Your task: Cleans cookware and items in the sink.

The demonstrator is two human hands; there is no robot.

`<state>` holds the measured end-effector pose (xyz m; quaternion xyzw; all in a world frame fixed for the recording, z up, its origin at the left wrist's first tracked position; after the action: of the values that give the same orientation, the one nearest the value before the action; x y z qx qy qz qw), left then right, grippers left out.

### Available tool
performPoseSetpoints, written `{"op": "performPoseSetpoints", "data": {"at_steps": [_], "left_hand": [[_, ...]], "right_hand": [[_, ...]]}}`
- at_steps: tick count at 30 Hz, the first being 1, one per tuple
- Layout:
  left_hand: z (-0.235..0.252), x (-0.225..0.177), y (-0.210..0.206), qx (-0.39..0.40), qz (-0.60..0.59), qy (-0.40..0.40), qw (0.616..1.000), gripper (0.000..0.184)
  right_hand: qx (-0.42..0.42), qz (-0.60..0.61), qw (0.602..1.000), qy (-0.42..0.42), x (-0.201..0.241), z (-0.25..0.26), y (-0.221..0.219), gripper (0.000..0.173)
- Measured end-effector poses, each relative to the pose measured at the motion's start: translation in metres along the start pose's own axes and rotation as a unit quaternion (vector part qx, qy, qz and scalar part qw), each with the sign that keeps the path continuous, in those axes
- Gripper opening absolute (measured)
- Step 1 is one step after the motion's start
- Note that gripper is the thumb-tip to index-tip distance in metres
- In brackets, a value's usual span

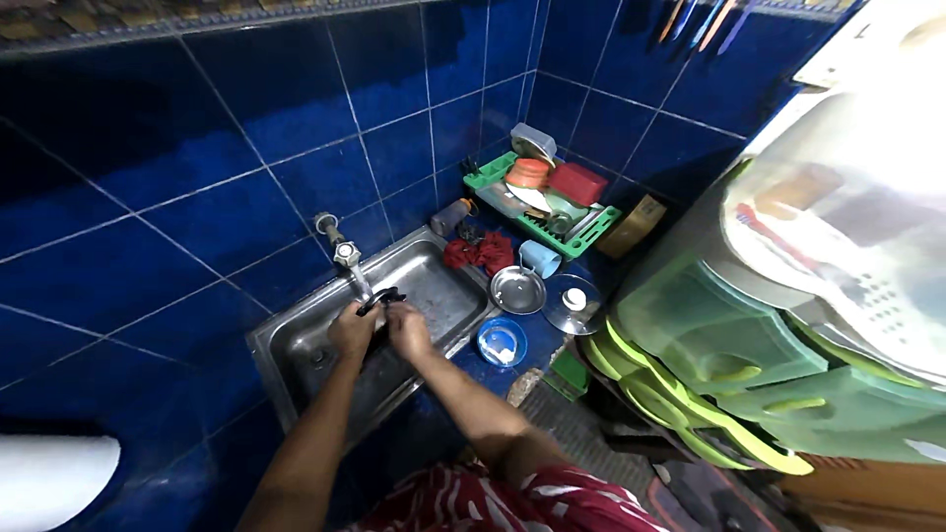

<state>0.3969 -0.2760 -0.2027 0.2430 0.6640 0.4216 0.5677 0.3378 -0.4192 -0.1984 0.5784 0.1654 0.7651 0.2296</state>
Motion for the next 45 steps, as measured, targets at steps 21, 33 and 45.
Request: {"op": "performPoseSetpoints", "data": {"at_steps": [21, 33, 45], "left_hand": [[0.002, -0.004, 0.014, -0.063, -0.115, -0.029, 0.991, 0.047], [0.007, 0.039, 0.022, 0.053, -0.099, 0.064, 0.992, 0.048], [0.014, 0.086, 0.056, 0.066, -0.228, 0.027, 0.971, 0.032]], "right_hand": [[-0.11, 0.044, 0.993, 0.008, -0.004, -0.013, 0.016, 0.031], [0.068, 0.026, 0.994, -0.084, -0.004, 0.028, -0.005, 0.035], [0.054, 0.174, 0.979, -0.096, -0.015, 0.062, -0.046, 0.025]]}}
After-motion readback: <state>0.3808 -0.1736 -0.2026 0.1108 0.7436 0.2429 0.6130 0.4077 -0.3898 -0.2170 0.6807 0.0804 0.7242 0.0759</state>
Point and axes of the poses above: each hand's wrist, its own z-axis towards the middle knuckle, its own y-axis out of the back of the hand, x = y × z, the point moved 6 cm from there along z, towards the middle knuckle, and after that the axes turned 13 degrees about y, right-handed, at the moved point
